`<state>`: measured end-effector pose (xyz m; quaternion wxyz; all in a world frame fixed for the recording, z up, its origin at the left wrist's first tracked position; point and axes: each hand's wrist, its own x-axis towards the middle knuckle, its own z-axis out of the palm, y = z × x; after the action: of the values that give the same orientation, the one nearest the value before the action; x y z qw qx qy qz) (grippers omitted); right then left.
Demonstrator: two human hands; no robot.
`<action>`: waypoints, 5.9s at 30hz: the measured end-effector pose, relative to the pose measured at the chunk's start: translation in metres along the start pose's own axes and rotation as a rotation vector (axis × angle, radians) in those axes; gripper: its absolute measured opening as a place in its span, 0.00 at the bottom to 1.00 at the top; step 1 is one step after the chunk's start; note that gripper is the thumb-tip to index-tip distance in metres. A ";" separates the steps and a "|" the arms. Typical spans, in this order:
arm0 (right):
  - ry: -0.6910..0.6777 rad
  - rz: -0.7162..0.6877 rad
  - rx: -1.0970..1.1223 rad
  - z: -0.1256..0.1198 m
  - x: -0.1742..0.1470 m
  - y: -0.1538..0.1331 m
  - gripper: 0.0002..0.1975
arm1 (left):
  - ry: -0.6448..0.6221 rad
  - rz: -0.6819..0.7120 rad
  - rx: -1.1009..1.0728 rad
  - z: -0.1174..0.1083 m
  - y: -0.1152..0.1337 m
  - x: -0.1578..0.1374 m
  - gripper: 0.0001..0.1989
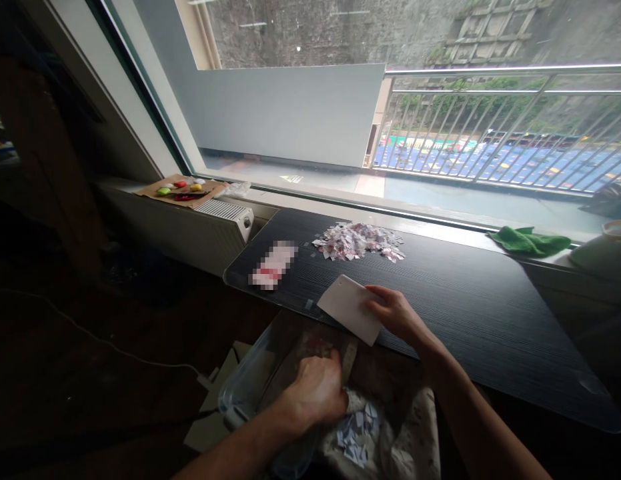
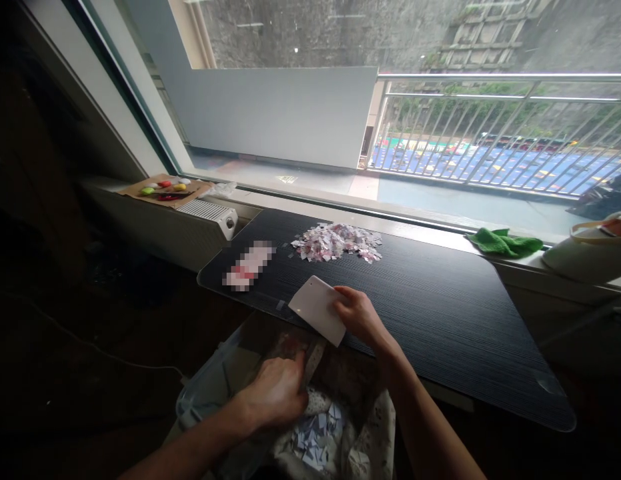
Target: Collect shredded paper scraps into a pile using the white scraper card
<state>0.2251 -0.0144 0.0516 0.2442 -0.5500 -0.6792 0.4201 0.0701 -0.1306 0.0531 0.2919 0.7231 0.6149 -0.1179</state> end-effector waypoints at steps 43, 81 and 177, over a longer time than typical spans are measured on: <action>0.255 -0.188 -0.637 -0.041 0.058 -0.028 0.16 | -0.023 -0.094 -0.161 0.020 -0.034 0.004 0.34; 0.079 -0.018 -0.072 -0.012 0.016 -0.003 0.20 | -0.016 0.040 -0.071 0.012 -0.003 0.001 0.37; 0.363 -0.047 -0.630 -0.055 0.017 -0.022 0.19 | -0.051 0.021 0.021 0.019 0.002 0.016 0.30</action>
<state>0.2523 0.0174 0.0968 0.1890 -0.6480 -0.7335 0.0800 0.0792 -0.1284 0.0301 0.3010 0.7294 0.5983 -0.1394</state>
